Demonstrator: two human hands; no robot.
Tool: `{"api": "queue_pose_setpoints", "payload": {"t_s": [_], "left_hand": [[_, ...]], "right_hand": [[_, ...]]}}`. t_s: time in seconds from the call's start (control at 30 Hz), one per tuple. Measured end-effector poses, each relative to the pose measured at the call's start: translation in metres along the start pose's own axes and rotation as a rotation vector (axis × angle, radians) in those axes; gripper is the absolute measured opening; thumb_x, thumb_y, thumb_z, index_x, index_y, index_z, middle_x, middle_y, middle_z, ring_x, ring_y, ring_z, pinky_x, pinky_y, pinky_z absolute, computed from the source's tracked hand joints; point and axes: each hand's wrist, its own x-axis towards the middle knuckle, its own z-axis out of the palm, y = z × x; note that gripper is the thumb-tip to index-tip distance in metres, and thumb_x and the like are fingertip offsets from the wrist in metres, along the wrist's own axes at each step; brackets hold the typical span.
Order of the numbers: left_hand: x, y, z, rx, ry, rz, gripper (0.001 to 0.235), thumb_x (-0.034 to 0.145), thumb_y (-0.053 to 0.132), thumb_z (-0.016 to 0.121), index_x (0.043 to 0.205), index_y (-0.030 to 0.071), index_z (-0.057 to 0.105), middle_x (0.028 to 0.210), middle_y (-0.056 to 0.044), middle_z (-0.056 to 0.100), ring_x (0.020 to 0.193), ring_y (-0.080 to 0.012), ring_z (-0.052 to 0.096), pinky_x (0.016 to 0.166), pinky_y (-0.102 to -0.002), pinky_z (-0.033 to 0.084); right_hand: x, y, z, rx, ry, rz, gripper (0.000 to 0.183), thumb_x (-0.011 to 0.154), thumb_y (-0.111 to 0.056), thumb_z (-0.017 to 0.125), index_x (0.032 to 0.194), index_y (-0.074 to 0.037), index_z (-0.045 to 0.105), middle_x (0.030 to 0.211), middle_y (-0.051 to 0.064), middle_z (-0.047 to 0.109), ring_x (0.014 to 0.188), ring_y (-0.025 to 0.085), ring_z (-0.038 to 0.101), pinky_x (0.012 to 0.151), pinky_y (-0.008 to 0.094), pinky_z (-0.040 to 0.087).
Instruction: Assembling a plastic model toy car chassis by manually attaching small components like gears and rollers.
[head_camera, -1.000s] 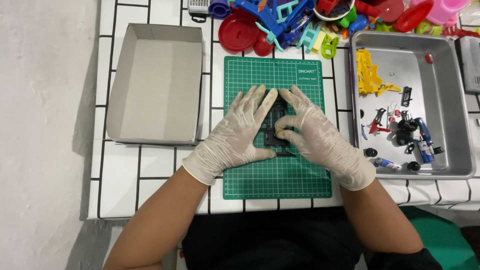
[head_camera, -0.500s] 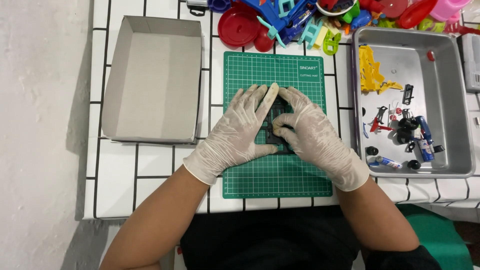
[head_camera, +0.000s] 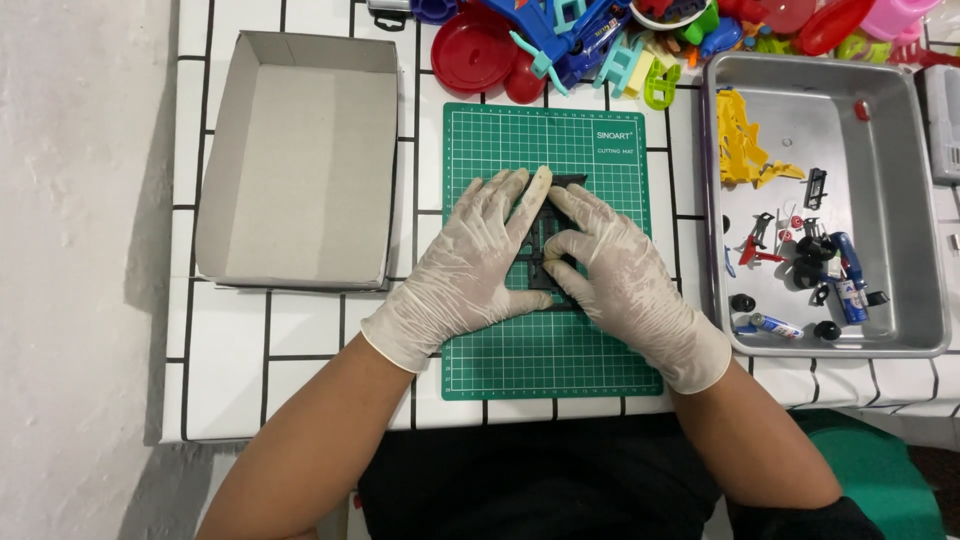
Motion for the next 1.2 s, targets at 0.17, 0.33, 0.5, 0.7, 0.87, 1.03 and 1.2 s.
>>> {"api": "queue_pose_setpoints", "payload": {"t_s": [0.17, 0.33, 0.5, 0.7, 0.87, 1.03, 1.2], "left_hand": [[0.001, -0.002, 0.003, 0.012, 0.015, 0.007, 0.134, 0.073, 0.072, 0.080, 0.164, 0.007, 0.006, 0.158, -0.024, 0.031, 0.152, -0.0400, 0.025, 0.127, -0.053, 0.012], [0.000, -0.001, 0.002, 0.049, 0.017, 0.008, 0.134, 0.073, 0.073, 0.079, 0.164, 0.008, 0.006, 0.158, -0.023, 0.031, 0.152, -0.0392, 0.026, 0.127, -0.053, 0.013], [0.000, -0.001, 0.001, -0.003, 0.010, 0.004, 0.135, 0.072, 0.072, 0.081, 0.164, 0.008, 0.006, 0.157, -0.024, 0.031, 0.151, -0.0401, 0.026, 0.127, -0.053, 0.013], [0.000, 0.000, -0.003, -0.016, -0.012, -0.004, 0.135, 0.073, 0.071, 0.081, 0.164, 0.008, 0.003, 0.157, -0.023, 0.032, 0.151, -0.0400, 0.026, 0.126, -0.053, 0.013], [0.000, 0.000, -0.001, 0.008, -0.018, -0.010, 0.136, 0.073, 0.072, 0.080, 0.164, 0.009, 0.003, 0.157, -0.023, 0.031, 0.151, -0.0396, 0.026, 0.127, -0.053, 0.013], [0.000, 0.001, -0.003, 0.028, -0.025, -0.013, 0.136, 0.073, 0.073, 0.080, 0.164, 0.009, 0.003, 0.157, -0.023, 0.031, 0.151, -0.0393, 0.026, 0.126, -0.053, 0.013], [0.001, 0.001, -0.003, 0.035, -0.023, -0.012, 0.136, 0.073, 0.073, 0.080, 0.164, 0.008, 0.002, 0.157, -0.023, 0.031, 0.151, -0.0395, 0.027, 0.126, -0.053, 0.014]], "right_hand": [[-0.001, -0.001, 0.007, -0.068, 0.019, -0.013, 0.012, 0.089, -0.022, 0.074, 0.094, -0.013, 0.068, 0.143, 0.015, 0.061, 0.142, 0.037, 0.050, 0.103, 0.047, 0.048], [0.000, -0.002, 0.012, -0.134, 0.048, -0.044, 0.010, 0.090, -0.022, 0.073, 0.096, -0.015, 0.067, 0.137, 0.009, 0.064, 0.138, 0.032, 0.055, 0.100, 0.044, 0.050], [-0.003, -0.002, -0.001, 0.169, 0.004, 0.025, 0.013, 0.089, -0.019, 0.074, 0.101, -0.015, 0.069, 0.139, 0.007, 0.063, 0.142, 0.032, 0.050, 0.109, 0.045, 0.046], [0.002, 0.007, -0.008, 0.166, 0.060, 0.012, 0.013, 0.092, -0.017, 0.073, 0.105, -0.012, 0.073, 0.141, 0.011, 0.059, 0.142, 0.036, 0.049, 0.112, 0.049, 0.044], [0.008, -0.004, -0.011, 0.061, 0.058, -0.046, 0.012, 0.090, -0.016, 0.076, 0.101, -0.011, 0.075, 0.139, 0.015, 0.058, 0.141, 0.040, 0.049, 0.110, 0.052, 0.044], [0.008, -0.002, -0.006, 0.051, 0.049, -0.053, 0.013, 0.088, -0.016, 0.077, 0.101, -0.013, 0.075, 0.138, 0.014, 0.058, 0.140, 0.039, 0.049, 0.109, 0.052, 0.044], [0.007, -0.001, -0.004, 0.076, 0.013, -0.012, 0.017, 0.088, -0.020, 0.076, 0.104, -0.015, 0.073, 0.141, 0.012, 0.055, 0.143, 0.037, 0.046, 0.109, 0.052, 0.043]]}}
